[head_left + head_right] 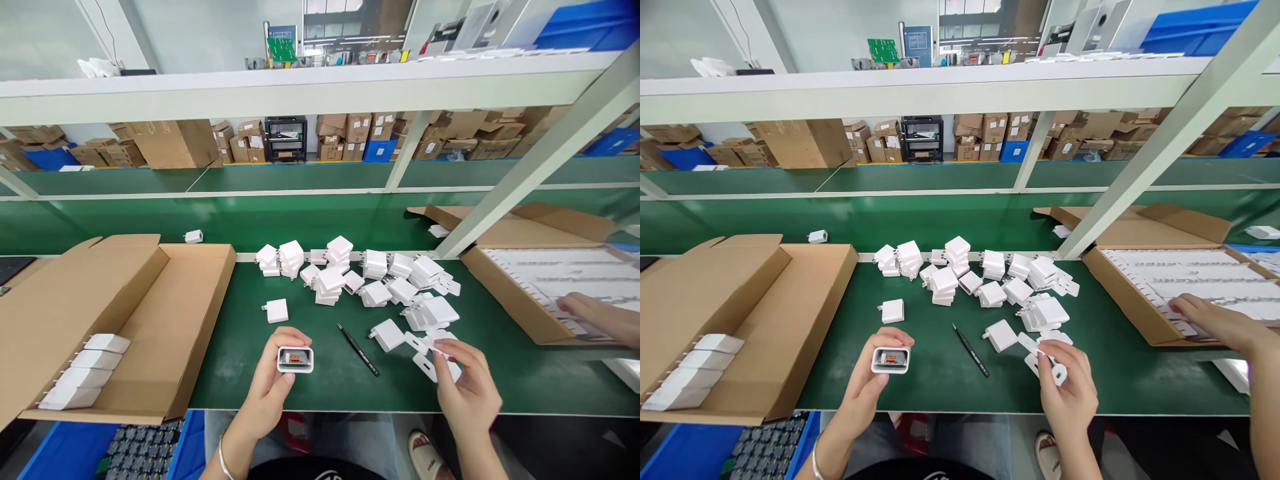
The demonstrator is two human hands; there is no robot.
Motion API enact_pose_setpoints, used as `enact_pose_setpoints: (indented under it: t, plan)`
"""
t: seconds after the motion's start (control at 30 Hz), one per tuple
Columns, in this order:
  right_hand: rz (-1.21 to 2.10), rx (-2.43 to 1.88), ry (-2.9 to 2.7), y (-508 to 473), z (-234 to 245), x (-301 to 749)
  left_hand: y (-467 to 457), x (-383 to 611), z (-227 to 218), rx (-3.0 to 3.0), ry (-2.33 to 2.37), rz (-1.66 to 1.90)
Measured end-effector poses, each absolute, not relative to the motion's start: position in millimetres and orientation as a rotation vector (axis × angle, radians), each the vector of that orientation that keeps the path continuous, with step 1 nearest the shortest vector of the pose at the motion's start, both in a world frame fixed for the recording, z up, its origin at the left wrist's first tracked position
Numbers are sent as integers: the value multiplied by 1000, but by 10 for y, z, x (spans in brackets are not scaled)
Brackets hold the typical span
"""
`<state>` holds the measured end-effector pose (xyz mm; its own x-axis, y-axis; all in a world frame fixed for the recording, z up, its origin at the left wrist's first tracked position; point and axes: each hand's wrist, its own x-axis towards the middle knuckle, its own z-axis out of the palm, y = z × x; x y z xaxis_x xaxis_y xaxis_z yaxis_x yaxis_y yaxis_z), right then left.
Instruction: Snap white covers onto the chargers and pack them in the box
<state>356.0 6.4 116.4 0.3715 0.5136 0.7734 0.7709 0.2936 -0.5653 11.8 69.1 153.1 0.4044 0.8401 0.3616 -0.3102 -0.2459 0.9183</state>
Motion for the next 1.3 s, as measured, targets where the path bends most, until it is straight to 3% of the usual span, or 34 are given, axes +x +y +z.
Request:
enact_pose_setpoints:
  t: [0.27,0.5,0.77,0.9,1.3]
  plan:
    - [341,-1140,-1205,131,1519,2703,646,177,1508,1206,366,1190]
    - [576,-1209,-1503,169,1705,2085,596,186,1515,1254,511,1091]
    - [159,-1067,-1962,307,1733,1839,561,269,1452,1254,758,1142]
    - [183,-1088,-1970,323,1718,1847,554,302,1508,1302,845,1153]
    - [1228,-1172,-1194,339,1422,1817,548,348,1332,1486,804,1226]
